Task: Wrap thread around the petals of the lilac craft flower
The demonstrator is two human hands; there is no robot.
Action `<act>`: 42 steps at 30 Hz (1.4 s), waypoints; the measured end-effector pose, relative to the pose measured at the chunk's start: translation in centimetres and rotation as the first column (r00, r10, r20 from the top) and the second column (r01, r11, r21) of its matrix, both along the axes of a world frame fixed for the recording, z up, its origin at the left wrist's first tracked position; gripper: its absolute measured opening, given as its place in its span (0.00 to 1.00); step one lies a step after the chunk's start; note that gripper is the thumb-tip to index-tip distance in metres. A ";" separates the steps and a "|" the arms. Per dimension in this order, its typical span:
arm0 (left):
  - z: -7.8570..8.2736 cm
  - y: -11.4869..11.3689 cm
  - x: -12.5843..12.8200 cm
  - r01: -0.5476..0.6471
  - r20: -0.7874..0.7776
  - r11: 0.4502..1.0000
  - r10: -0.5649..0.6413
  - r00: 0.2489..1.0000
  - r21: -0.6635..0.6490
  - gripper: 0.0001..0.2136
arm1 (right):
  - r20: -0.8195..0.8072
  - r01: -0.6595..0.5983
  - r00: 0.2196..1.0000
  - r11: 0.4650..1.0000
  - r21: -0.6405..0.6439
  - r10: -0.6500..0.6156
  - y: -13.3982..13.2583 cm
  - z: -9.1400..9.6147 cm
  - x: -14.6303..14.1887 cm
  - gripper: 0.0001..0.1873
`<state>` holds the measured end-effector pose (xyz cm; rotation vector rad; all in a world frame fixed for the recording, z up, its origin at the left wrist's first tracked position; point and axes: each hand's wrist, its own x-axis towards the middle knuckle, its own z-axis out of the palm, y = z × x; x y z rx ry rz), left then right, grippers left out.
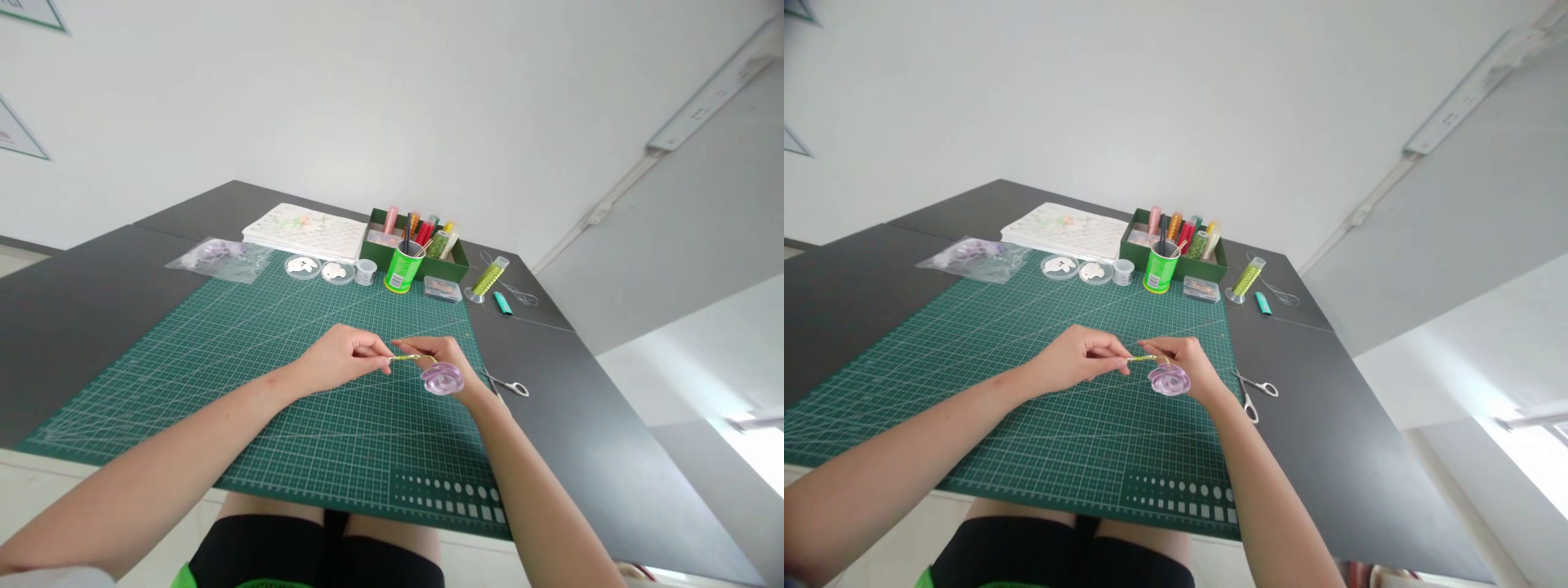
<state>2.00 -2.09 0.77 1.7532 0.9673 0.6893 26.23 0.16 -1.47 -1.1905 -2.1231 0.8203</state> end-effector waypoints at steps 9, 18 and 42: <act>-0.3 0.4 -0.2 -0.299 0.075 0.896 0.291 0.954 0.327 0.08 | 0.011 -0.090 0.996 0.985 -0.148 0.093 -1.1 0.7 -0.8 0.19; -0.3 0.8 -0.3 -0.378 0.081 0.851 0.375 0.923 0.366 0.06 | -0.066 -0.231 0.973 0.909 -0.346 0.222 -1.9 2.7 -0.3 0.22; -0.4 0.5 -0.2 0.087 -0.443 0.887 0.139 0.886 0.454 0.10 | -0.284 -0.035 0.959 0.988 -0.153 -0.010 -2.8 4.9 0.0 0.21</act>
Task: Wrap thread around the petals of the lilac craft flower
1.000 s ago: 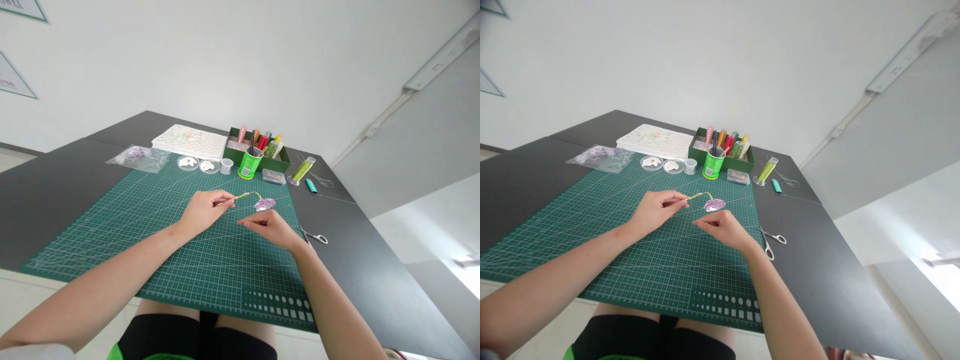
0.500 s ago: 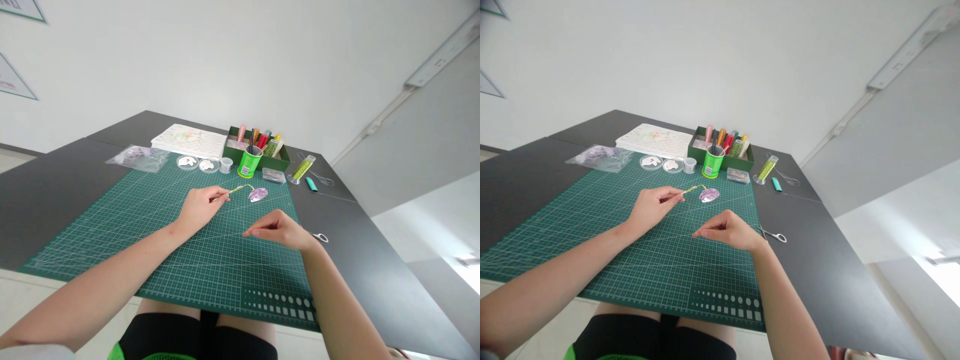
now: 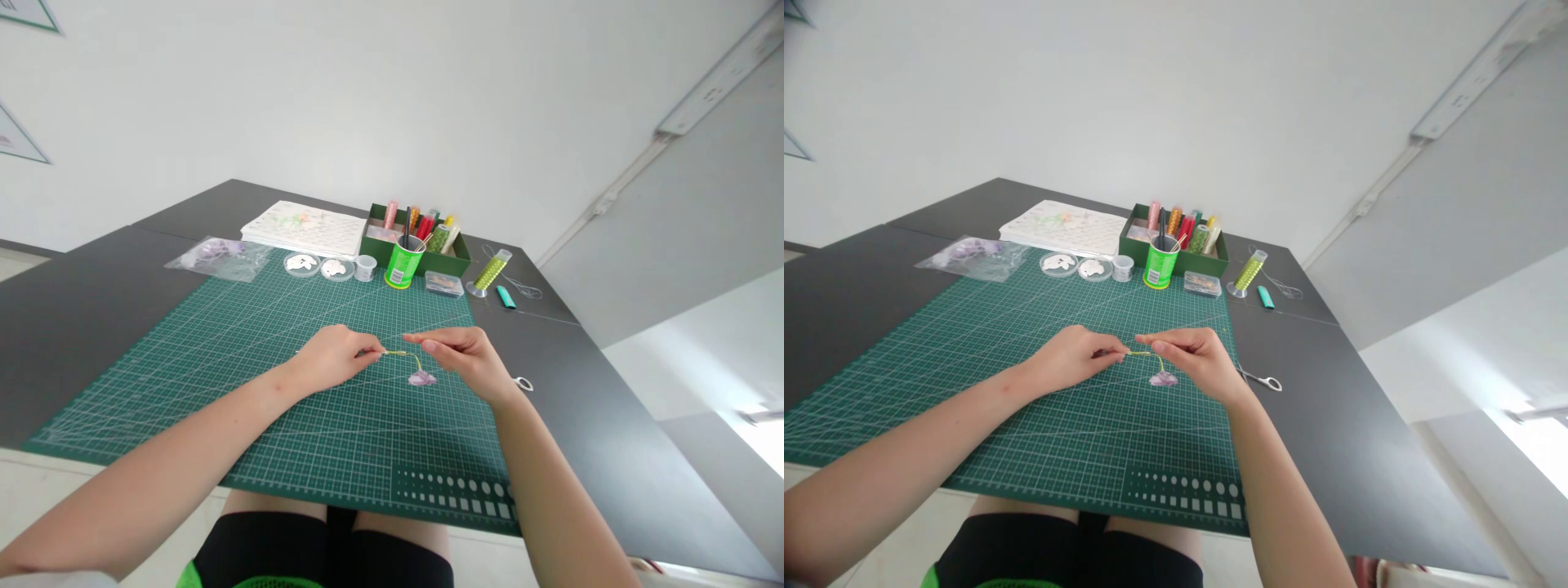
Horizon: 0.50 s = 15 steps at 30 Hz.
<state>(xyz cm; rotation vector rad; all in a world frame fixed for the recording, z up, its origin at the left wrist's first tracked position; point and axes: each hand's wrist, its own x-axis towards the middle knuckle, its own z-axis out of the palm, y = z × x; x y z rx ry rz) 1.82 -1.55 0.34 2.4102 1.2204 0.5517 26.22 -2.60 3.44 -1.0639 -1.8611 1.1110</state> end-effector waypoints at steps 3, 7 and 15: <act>0.0 -0.2 0.1 0.053 -0.008 0.999 -0.053 0.999 -0.015 0.11 | -0.005 0.048 0.999 0.998 0.036 -0.047 0.2 -0.3 -0.1 0.20; 0.0 -0.3 0.2 0.095 -0.012 0.995 -0.096 0.995 -0.016 0.11 | -0.024 0.104 0.994 0.992 0.072 -0.103 0.5 -0.9 -0.5 0.19; 0.5 -0.7 0.3 0.185 -0.019 0.983 -0.185 0.983 0.002 0.11 | -0.003 0.198 0.980 0.974 0.105 -0.199 1.1 -2.1 -1.0 0.20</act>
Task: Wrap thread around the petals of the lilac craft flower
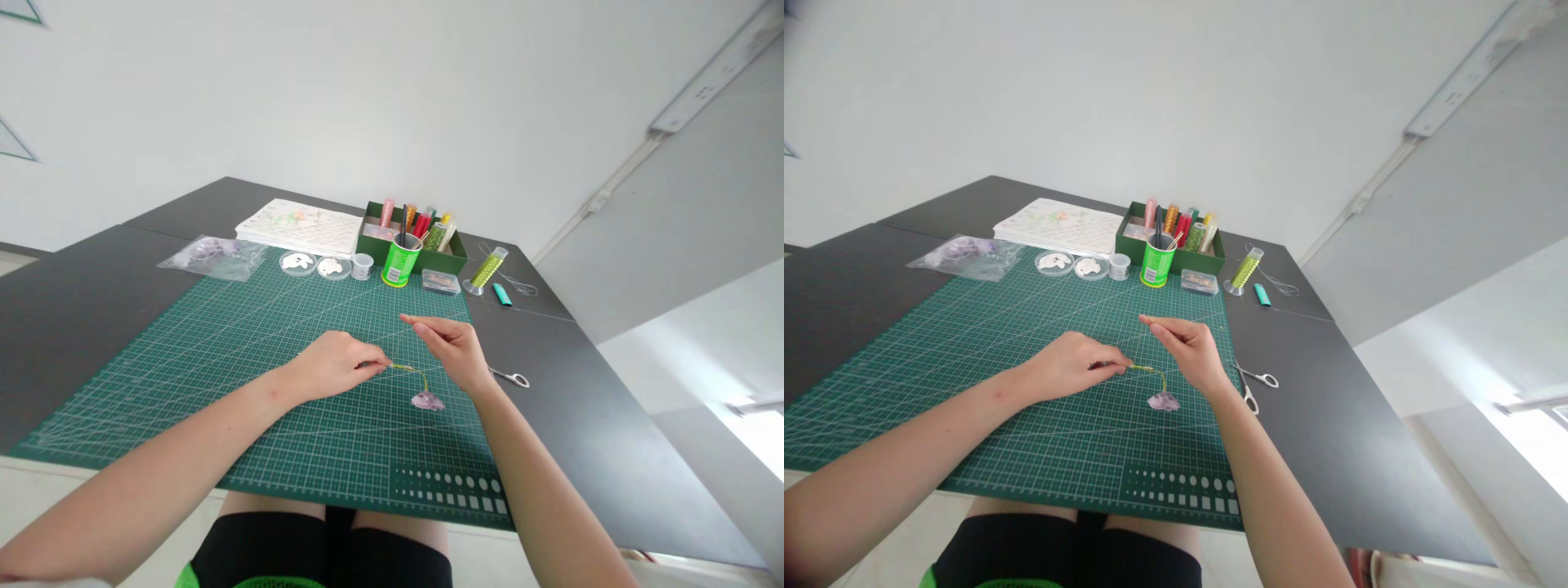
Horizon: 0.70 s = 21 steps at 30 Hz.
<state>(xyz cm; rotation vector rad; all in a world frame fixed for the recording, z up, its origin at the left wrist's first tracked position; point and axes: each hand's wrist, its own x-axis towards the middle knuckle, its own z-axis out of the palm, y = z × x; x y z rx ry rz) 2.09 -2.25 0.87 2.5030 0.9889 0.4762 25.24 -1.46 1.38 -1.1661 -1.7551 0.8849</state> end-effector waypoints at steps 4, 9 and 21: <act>-0.1 -0.2 -0.1 0.015 0.009 1.000 -0.015 1.000 0.005 0.11 | 0.014 0.009 1.000 0.999 0.047 -0.010 0.3 -0.6 -0.1 0.17; -0.1 -0.4 0.0 0.024 0.122 0.999 -0.021 0.992 -0.023 0.10 | 0.040 -0.017 0.999 0.999 0.037 0.016 0.9 -1.6 -0.2 0.16; -0.3 0.0 0.1 -0.222 0.465 0.943 0.317 0.827 -0.247 0.09 | 0.145 -0.096 0.984 0.994 -0.061 0.103 2.0 -3.8 0.3 0.17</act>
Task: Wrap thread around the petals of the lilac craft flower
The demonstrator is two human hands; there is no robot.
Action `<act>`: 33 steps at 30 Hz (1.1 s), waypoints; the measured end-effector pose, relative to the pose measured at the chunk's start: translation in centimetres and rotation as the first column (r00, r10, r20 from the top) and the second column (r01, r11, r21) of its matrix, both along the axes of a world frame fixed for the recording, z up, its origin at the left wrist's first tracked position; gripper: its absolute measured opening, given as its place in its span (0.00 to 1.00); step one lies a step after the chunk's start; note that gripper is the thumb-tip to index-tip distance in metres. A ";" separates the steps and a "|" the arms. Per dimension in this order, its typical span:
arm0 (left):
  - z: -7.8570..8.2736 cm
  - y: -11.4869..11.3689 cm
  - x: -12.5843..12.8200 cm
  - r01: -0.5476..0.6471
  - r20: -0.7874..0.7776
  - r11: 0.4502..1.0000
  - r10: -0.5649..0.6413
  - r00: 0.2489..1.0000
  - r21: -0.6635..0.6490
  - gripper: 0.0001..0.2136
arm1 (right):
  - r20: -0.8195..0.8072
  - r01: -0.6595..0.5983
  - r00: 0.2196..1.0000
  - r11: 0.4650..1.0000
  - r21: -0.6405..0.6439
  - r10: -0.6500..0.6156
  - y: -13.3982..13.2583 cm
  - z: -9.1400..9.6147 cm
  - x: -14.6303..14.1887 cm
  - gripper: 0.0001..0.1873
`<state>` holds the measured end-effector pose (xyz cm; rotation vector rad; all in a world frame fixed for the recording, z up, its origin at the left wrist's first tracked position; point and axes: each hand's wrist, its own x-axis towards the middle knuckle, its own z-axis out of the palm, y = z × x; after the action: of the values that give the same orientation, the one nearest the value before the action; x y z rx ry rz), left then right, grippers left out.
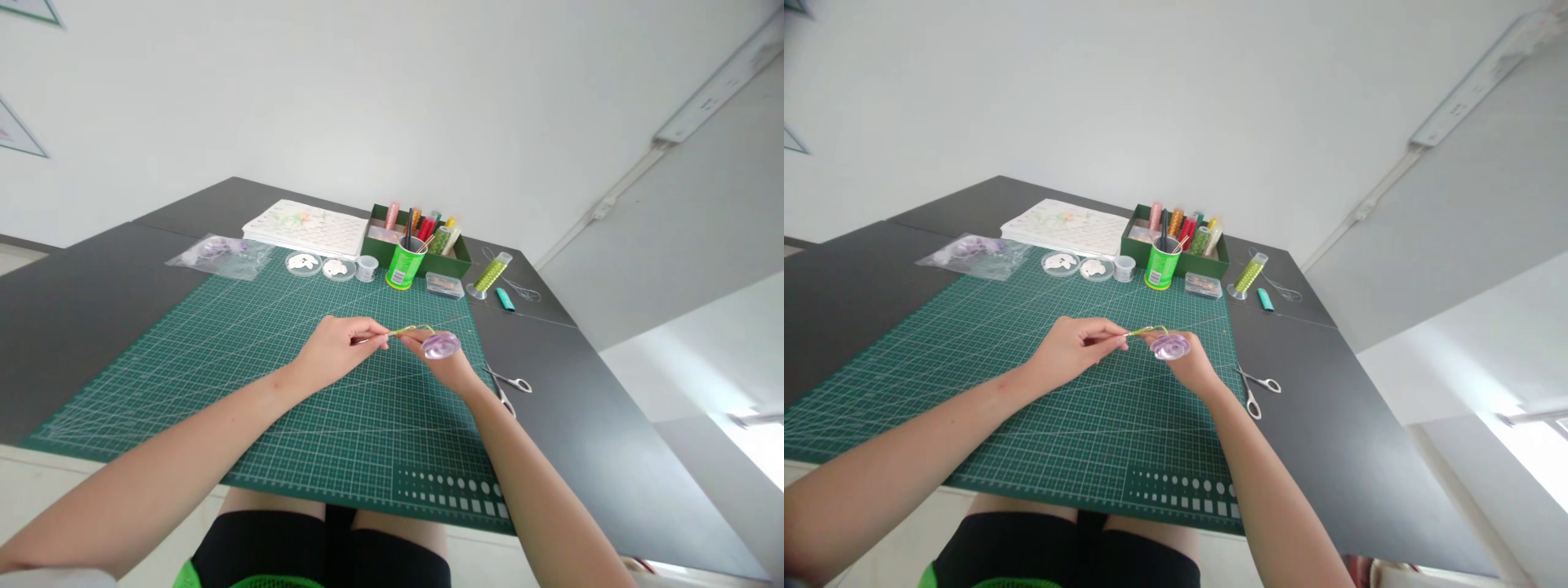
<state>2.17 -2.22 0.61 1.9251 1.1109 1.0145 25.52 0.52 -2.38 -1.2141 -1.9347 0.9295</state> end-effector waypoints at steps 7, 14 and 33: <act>-0.1 0.7 -0.1 -0.052 0.183 0.980 0.087 0.979 -0.193 0.18 | 0.077 -0.036 0.996 0.999 -0.017 0.037 -0.5 0.6 -0.2 0.19; -0.4 1.3 -0.3 -0.032 0.261 0.967 0.100 0.960 -0.252 0.15 | 0.012 -0.066 0.998 0.997 -0.051 0.066 -0.9 1.6 -0.5 0.18; 0.2 1.6 -0.4 0.085 0.385 0.889 0.108 0.916 -0.450 0.15 | -0.236 0.459 0.882 0.859 0.228 -0.409 1.2 -0.7 0.9 0.22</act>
<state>1.82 -0.64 0.84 1.2611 1.0089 0.9875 26.43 1.72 -3.11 -1.2770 -1.4931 0.4882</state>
